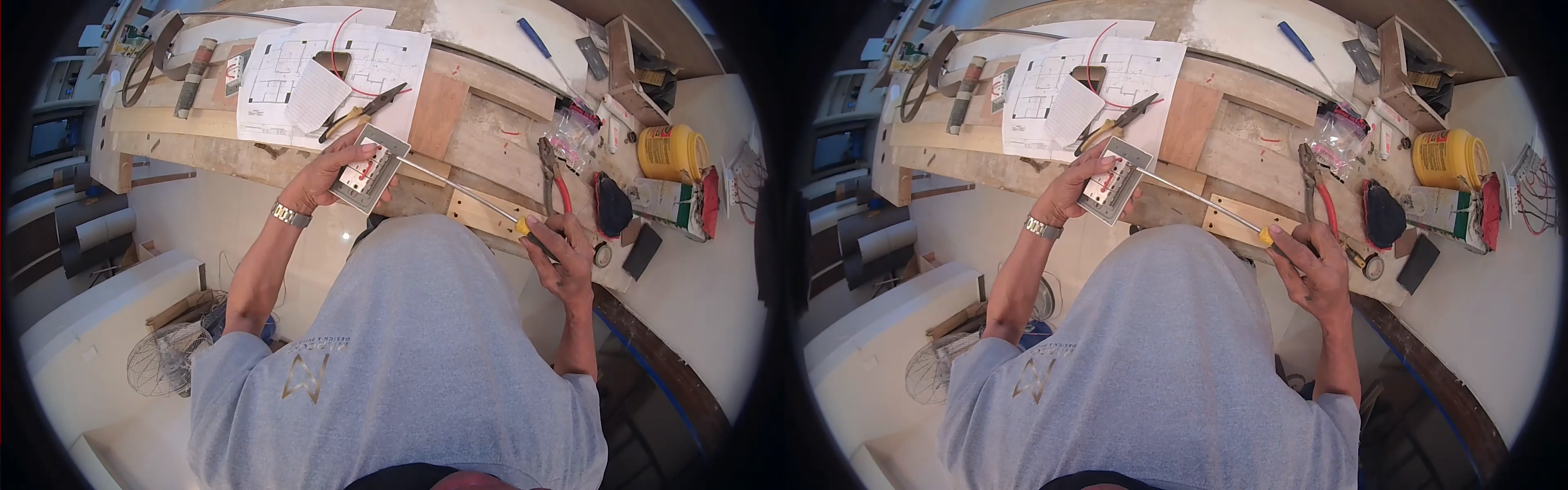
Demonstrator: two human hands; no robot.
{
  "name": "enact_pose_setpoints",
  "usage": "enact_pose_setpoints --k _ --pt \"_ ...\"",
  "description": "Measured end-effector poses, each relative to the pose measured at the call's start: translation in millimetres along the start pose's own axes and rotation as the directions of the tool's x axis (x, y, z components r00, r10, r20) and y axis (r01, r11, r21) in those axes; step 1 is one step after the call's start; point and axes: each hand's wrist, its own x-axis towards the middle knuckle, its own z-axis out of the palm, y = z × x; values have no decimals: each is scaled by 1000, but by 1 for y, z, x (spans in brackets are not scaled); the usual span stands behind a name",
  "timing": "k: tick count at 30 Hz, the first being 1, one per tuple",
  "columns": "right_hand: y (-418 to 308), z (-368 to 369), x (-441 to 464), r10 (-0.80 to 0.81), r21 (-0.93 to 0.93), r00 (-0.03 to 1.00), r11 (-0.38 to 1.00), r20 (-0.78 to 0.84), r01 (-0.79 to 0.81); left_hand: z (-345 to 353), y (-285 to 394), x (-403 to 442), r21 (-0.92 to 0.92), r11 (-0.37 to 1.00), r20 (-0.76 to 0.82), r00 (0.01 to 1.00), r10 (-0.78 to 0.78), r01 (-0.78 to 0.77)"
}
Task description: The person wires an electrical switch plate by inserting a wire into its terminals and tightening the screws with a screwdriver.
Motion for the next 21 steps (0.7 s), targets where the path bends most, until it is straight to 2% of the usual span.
enact_pose_setpoints --k 2,4,5,6,7,8,10,12,14,15,16,18,20,21 --pt "0 -2 0 0 14 1000 1000 -5 0 1 1 -2 -13 1000 10 1000 -3 3" --pt "-1 -6 -2 182 136 976 971 120 -198 1 3 -3 -23 1000 20 1000 -7 8" --pt "-3 -8 -1 186 137 975 970 119 -202 0 3 -3 -12 1000 15 1000 -13 13" --pt "-6 -10 -1 502 371 828 740 252 -561 0 3 -3 -1 1000 12 1000 -19 19" --pt "-7 -11 1 684 505 576 339 447 -794 0 3 -1 1 1000 15 1000 -18 18" --pt "-9 -11 3 684 506 578 340 445 -793 0 2 1 -8 1000 18 1000 -9 9" --pt "-15 -10 4 535 655 780 467 325 -594 -4 0 0 -19 1000 14 1000 0 0" --pt "-10 -16 -3 505 662 794 473 338 -582 -11 2 3 -55 994 75 993 -95 99" --pt "-3 -21 -8 478 668 807 478 347 -570 -10 1 4 -72 993 80 993 -92 98" --pt "2 -22 -9 419 524 877 705 234 -477 -9 -1 3 -89 992 80 993 -86 93" --pt "6 -22 -8 322 331 937 876 138 -350 -11 -3 3 -85 992 85 993 -84 91" --pt "1 -19 -9 382 289 916 869 121 -401 -12 -11 6 -29 999 -43 999 16 -17" --pt "-8 -23 -10 466 215 882 856 71 -470 -5 -8 4 0 1000 -72 997 6 -6" --pt "-10 -22 -7 589 337 798 731 125 -593 -8 -10 7 -21 1000 -60 998 19 -20"
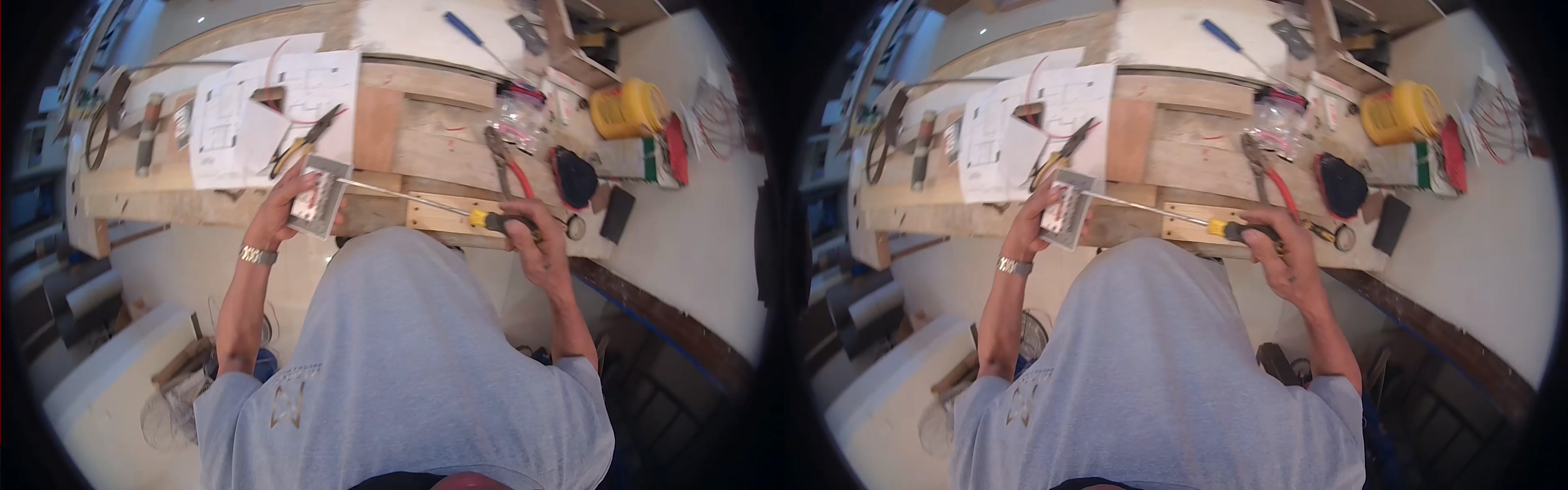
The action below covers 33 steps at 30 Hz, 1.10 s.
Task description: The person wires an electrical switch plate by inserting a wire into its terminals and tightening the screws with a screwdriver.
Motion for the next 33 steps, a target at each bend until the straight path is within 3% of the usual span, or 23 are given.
enact_pose_setpoints --k 1,2,3,5,7,8,9,11,12,13,14,18,19,21,22,23,27,28,31,33 --pt "-2 6 -3 156 156 987 975 26 -158 -3 -3 -2 -22 1000 1 1000 5 -5" --pt "-2 13 -6 161 150 987 976 -18 -156 1 -3 -8 4 1000 -81 997 6 -6" --pt "0 16 -5 -48 154 998 987 -37 53 7 -3 -9 36 999 -145 989 21 -16" --pt "9 8 -3 -260 99 960 958 -105 271 -1 -5 -9 58 998 -143 990 10 -2" --pt "14 -7 0 -442 -103 889 885 120 454 0 -5 -7 76 997 -139 990 -14 25" --pt "8 -12 -1 -451 -145 888 876 87 459 -1 -5 -6 69 997 -91 996 -19 25" --pt "-1 -12 -7 -114 -5 984 993 135 116 -1 -6 -4 62 998 -52 998 -25 28" --pt "-4 -7 -13 212 129 956 962 201 -241 -3 -9 0 91 996 -31 999 -23 26" --pt "4 -2 -12 -46 113 993 993 110 34 -5 -10 2 105 994 -49 998 -25 30" --pt "7 -1 -9 -305 71 952 950 28 303 -7 -9 5 122 992 -29 999 -20 24" --pt "4 -3 -10 -365 26 931 931 0 365 -8 -10 7 109 994 -27 1000 -7 10" --pt "10 -11 -11 -312 3 949 950 47 312 -6 -14 11 109 994 -8 1000 4 -3" --pt "8 -12 -10 -121 51 989 992 85 117 -7 -14 12 98 995 -13 1000 9 -7" --pt "7 -6 -13 75 103 988 991 133 -89 -13 -11 12 81 996 13 999 -33 32" --pt "6 -3 -14 -162 49 986 986 31 160 -15 -8 14 61 997 2 999 -45 45" --pt "6 -2 -15 -396 -32 917 918 -54 395 -16 -8 17 39 998 -8 998 -55 55" --pt "12 -4 -16 -400 16 917 916 -13 400 -16 -4 19 32 997 -27 997 -71 72" --pt "9 -4 -17 -208 58 978 976 -14 209 -6 0 19 102 994 -4 999 -44 44" --pt "13 5 -19 -18 135 999 991 34 13 9 3 11 167 986 -87 996 -9 23" --pt "14 7 -17 -343 -39 935 939 -85 341 8 4 14 158 987 -9 1000 -21 22"
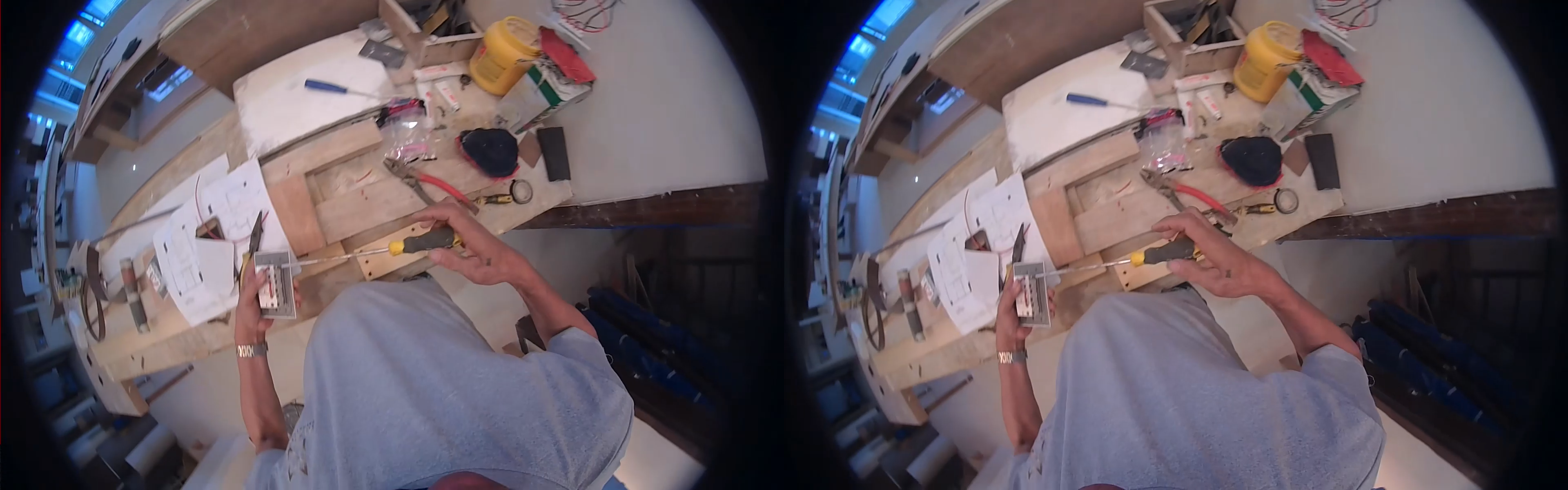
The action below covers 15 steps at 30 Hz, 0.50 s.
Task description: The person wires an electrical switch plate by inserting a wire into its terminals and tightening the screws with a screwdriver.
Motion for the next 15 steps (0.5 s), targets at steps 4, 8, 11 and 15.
enact_pose_setpoints --k 4,8,11,15 --pt "-8 -5 -1 367 171 922 907 121 -384 -7 -1 4 33 999 43 999 -26 24" --pt "2 5 -8 300 208 952 929 55 -305 -1 0 0 -7 1000 18 1000 -11 11" --pt "-2 5 -9 264 213 965 942 9 -259 -9 1 1 -38 998 46 998 -47 49" --pt "11 1 -11 532 227 831 799 164 -557 -2 2 2 -106 994 80 997 23 -15"
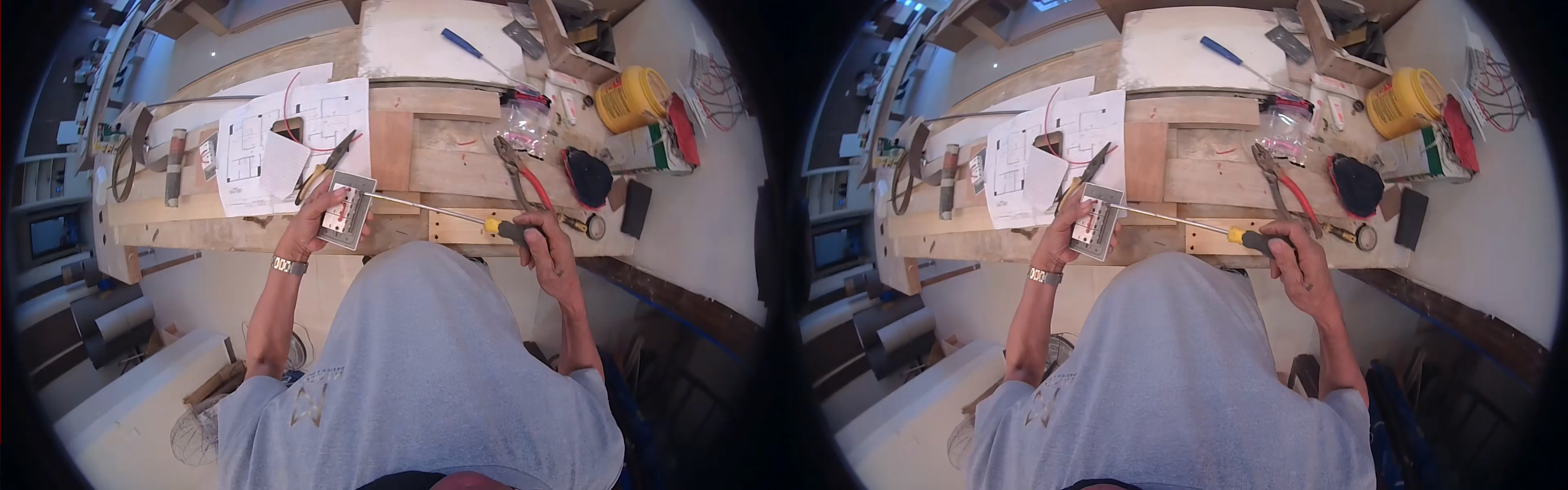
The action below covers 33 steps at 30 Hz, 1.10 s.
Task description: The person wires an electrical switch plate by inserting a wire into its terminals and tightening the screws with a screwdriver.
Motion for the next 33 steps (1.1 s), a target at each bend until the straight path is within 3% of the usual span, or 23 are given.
enact_pose_setpoints --k 1,2,3,6,7,9,10,12,16,17,18,19,21,22,23,24,25,27,28,30,31,32,33 --pt "1 2 5 33 -12 999 999 11 -33 -3 0 -6 -4 1000 -8 1000 4 -4" --pt "0 9 9 -321 -205 947 927 2 315 -8 -1 -14 42 999 -100 995 -10 14" --pt "-2 11 11 -634 -405 772 694 48 596 -10 0 -10 88 996 -159 987 -19 33" --pt "-5 6 7 -640 -544 750 574 168 612 -5 -3 -11 42 999 -194 981 13 -5" --pt "-8 7 4 -621 -586 759 546 196 598 -15 -4 -8 97 995 -115 993 17 -6" --pt "-13 6 2 -585 -730 747 352 317 586 -28 -5 -5 120 992 -23 999 -44 47" --pt "-8 7 2 -588 -751 757 354 283 557 -25 -6 -4 135 989 12 998 -59 56" --pt "-2 10 8 -609 -765 641 84 468 639 -19 4 -4 207 975 -31 996 -78 83" --pt "-6 19 6 -608 -756 687 207 398 621 0 26 -4 203 971 -59 991 -120 129" --pt "-7 24 7 -416 -441 869 749 269 495 0 30 -4 213 969 -48 992 -115 122" --pt "-9 28 8 -143 31 951 990 276 140 -1 33 -5 257 960 -65 994 -93 107" --pt "-7 31 11 -157 28 953 987 260 155 -2 36 -4 301 949 -77 995 -69 90" --pt "4 34 17 160 288 896 911 414 -296 -10 36 -1 331 940 -41 997 -66 76" --pt "7 36 16 151 288 902 915 405 -283 -12 36 2 298 952 -56 997 -52 67" --pt "11 40 15 -214 -39 953 973 213 227 -13 36 4 261 963 -76 996 -41 59" --pt "11 42 13 -588 -420 792 685 163 595 -7 38 4 224 973 -61 997 -38 51" --pt "9 40 11 -592 -426 790 681 159 596 -2 39 5 226 973 -53 998 -34 45" --pt "3 34 8 -588 -797 728 218 353 563 7 40 6 276 957 -97 993 -69 93" --pt "7 32 8 -590 -799 728 218 351 561 10 39 8 278 956 -95 993 -68 92" --pt "13 31 12 -523 -431 819 699 238 571 14 40 7 270 956 -97 991 -91 114" --pt "11 29 14 -523 -428 818 700 238 572 14 40 7 271 956 -100 991 -91 115" --pt "8 25 16 -162 -47 932 981 325 186 12 40 7 256 961 -79 993 -87 105" --pt "5 24 17 153 262 834 906 530 -333 12 39 9 239 966 -56 995 -83 94"
